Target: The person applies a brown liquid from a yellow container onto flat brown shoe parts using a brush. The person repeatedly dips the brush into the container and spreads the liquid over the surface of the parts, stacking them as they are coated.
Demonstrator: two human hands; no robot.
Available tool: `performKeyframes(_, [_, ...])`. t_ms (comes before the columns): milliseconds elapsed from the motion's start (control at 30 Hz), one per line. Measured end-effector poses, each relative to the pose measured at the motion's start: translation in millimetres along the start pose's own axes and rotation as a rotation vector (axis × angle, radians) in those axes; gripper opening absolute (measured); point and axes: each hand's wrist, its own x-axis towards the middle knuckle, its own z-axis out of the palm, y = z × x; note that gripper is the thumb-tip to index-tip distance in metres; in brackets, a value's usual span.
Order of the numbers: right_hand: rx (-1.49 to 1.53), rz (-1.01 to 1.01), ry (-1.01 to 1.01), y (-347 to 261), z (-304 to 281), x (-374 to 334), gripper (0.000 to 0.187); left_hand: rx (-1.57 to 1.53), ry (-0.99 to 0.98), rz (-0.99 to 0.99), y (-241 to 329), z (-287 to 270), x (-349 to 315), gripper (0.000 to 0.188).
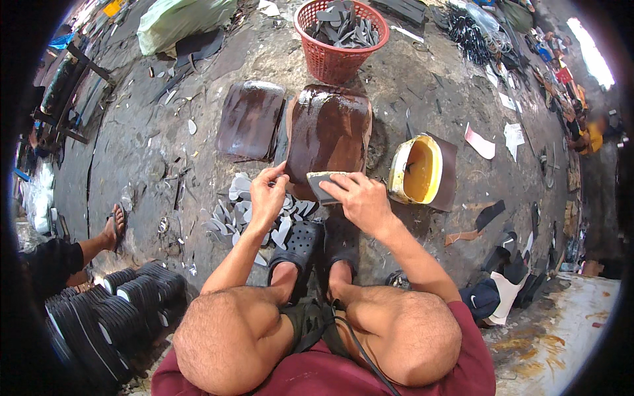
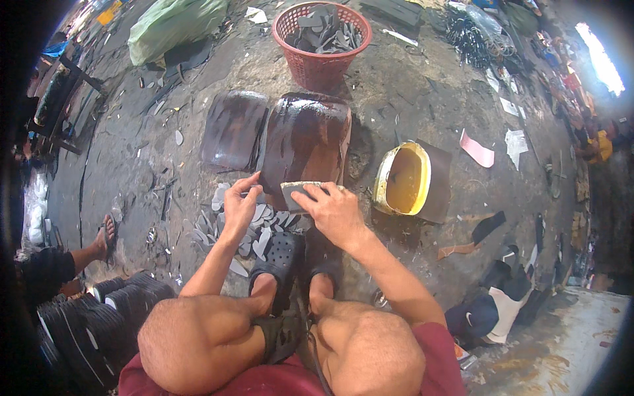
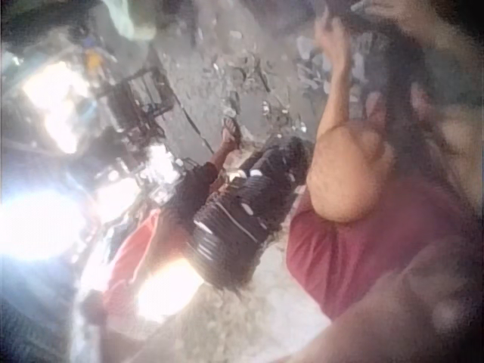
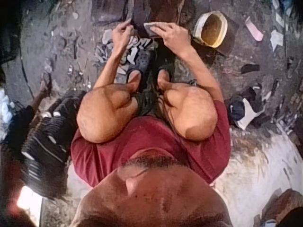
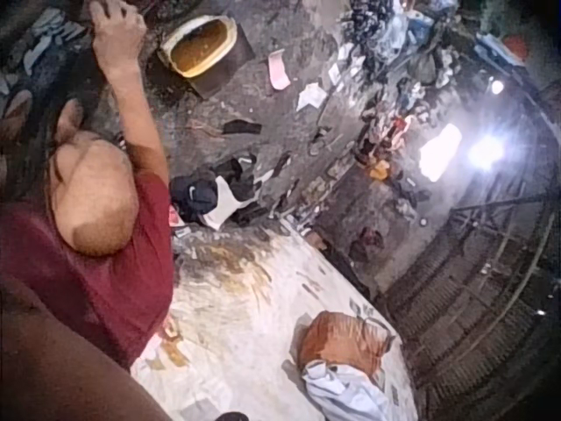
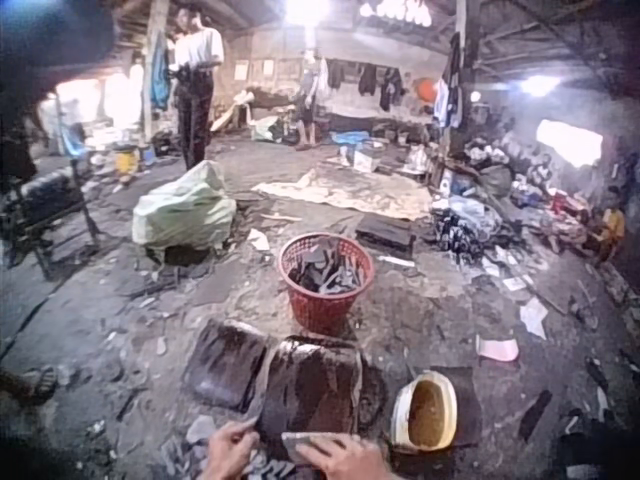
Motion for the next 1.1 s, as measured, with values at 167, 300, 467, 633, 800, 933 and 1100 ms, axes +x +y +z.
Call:
performKeyframes(167, [-0.096, -0.071, 0.057, -9.7, 13.3, -21.6, 0.047, -0.127, 0.026, -0.077, 12.2, 1.2, -4.2, 0.035])
performKeyframes(300, [-0.087, -0.072, 0.012, -14.1, 14.1, -33.1, 0.048, -0.214, -0.006, -0.152, 10.6, 1.8, -3.0, 0.035])
performKeyframes(467, [0.563, 0.133, 0.322, -0.9, -58.8, -21.8, 0.05, -0.437, -0.048, -0.222, 19.8, 7.6, -3.4, 0.045])
performKeyframes(633, [0.85, 0.494, 0.633, 35.9, -105.3, 2.4, 0.035, -0.415, -0.106, -0.167, 39.8, 15.8, 0.2, 0.051])
performKeyframes(800, [0.833, 0.537, 0.674, 58.6, -88.0, 14.0, 0.04, -0.531, -0.12, -0.37, 59.4, 18.6, 0.4, 0.053])
performKeyframes(933, [0.763, 0.57, 0.745, 66.8, -85.2, 19.0, 0.018, -0.606, -0.155, -0.455, 51.6, 23.6, 13.4, 0.037])
performKeyframes(1100, [0.894, 0.576, 0.794, 70.0, -80.4, 22.5, 0.022, -0.782, -0.071, -0.446, 62.5, -0.1, 40.0, 0.04])
